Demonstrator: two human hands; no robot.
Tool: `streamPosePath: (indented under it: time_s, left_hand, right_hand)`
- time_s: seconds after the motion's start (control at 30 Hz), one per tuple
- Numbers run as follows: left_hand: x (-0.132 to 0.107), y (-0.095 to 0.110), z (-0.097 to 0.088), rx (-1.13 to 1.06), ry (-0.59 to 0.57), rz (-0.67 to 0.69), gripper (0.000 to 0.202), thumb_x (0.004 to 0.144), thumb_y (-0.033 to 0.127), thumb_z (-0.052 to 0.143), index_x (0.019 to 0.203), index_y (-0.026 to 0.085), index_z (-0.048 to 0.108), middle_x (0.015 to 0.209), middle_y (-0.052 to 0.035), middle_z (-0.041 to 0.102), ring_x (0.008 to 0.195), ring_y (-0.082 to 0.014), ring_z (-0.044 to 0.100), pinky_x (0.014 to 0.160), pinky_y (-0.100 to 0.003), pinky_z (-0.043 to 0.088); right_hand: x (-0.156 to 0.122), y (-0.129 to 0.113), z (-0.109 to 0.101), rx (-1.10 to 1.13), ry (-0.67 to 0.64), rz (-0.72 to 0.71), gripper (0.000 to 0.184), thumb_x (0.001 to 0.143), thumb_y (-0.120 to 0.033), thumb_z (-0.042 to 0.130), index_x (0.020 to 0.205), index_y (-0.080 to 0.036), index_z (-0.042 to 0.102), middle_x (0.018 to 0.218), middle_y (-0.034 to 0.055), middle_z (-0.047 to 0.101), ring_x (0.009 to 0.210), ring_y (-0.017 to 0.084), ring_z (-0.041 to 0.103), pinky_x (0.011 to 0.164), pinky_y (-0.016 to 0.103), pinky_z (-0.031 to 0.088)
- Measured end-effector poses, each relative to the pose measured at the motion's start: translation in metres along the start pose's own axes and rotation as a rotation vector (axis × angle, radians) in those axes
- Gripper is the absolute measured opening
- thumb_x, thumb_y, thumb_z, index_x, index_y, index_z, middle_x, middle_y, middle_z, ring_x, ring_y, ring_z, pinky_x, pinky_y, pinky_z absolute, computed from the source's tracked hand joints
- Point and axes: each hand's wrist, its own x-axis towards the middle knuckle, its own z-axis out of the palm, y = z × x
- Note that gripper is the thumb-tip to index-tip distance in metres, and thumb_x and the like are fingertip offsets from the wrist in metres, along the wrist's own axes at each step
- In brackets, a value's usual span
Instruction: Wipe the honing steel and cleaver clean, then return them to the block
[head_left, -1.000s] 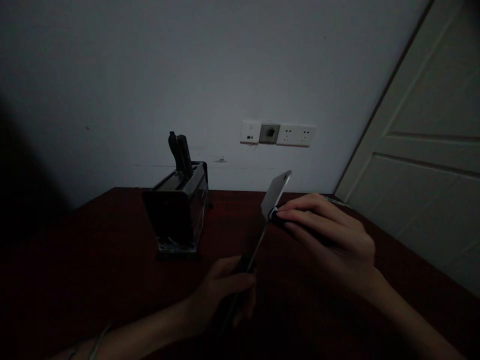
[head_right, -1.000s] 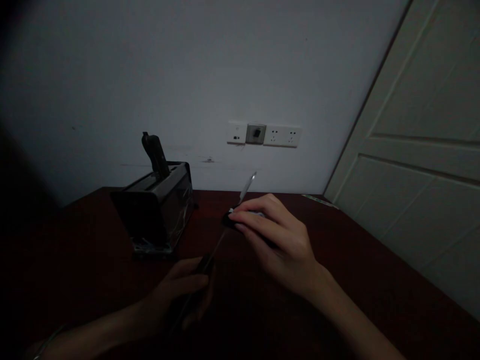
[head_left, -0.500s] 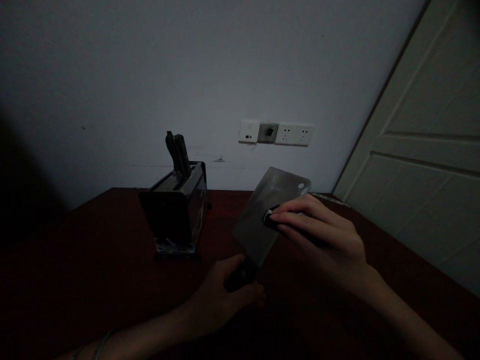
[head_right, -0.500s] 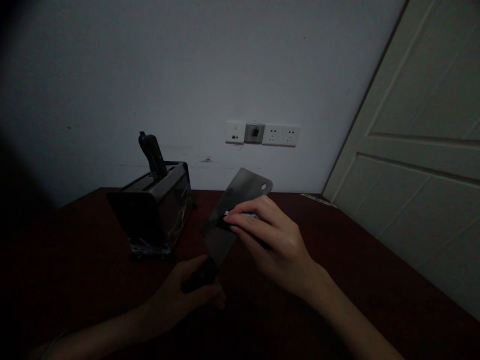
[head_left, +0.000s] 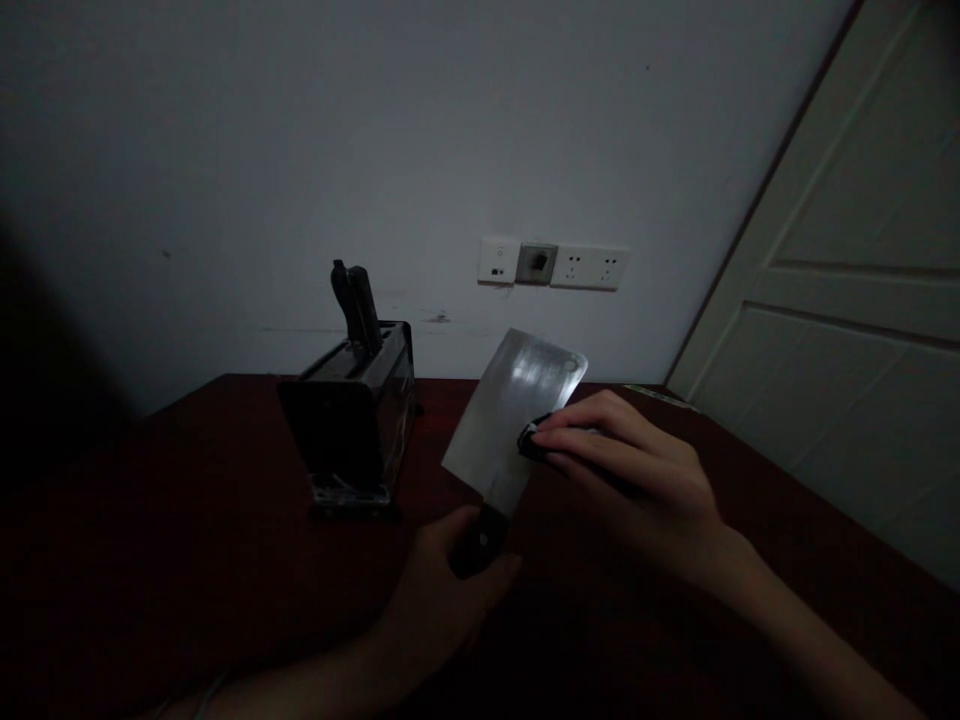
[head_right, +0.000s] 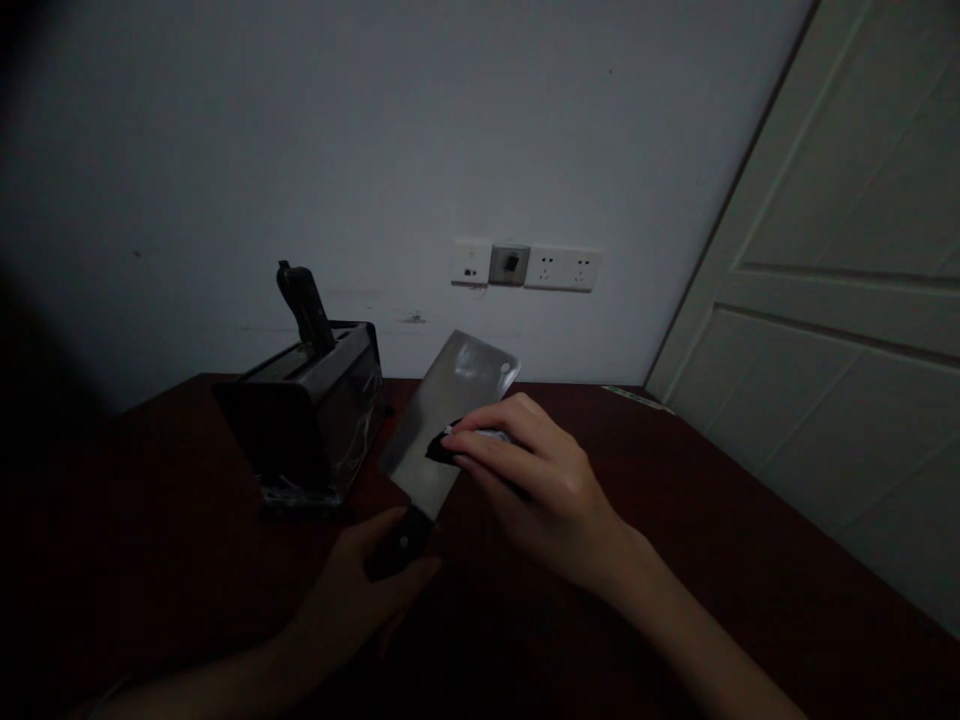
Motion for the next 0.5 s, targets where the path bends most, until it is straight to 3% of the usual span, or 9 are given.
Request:
streamPosePath:
  time_s: [0.23,0.5]
  left_hand:
    - [0.001,-0.004,0.002,-0.175,-0.055,-0.035,0.032,0.081,0.049,0.051,0.080,0.017,0.047,0.054,0.0066,0.046,0.034,-0.0039,0.036,0.029,-0.014,0.027]
    - [-0.003,-0.011,0.006,-0.163,-0.155,-0.032,0.028,0.084,0.045,0.048,0.082,0.018,0.042,0.060,0.0060,0.049,0.036,-0.0036,0.041,0.033,-0.014,0.034]
  right_hand:
    - [-0.001,0.005,0.003,0.019,-0.099,-0.002,0.024,0.083,-0.010,0.052,0.103,-0.020,0.062,0.095,0.0083,0.061,0.085,0.018,0.056,0.067,0.034,0.050]
    - [-0.006,0.008,0.007,-0.023,-0.434,0.001,0.025,0.084,-0.009,0.048,0.103,-0.018,0.060,0.098,0.0071,0.059,0.086,0.016,0.052,0.069,0.031,0.045]
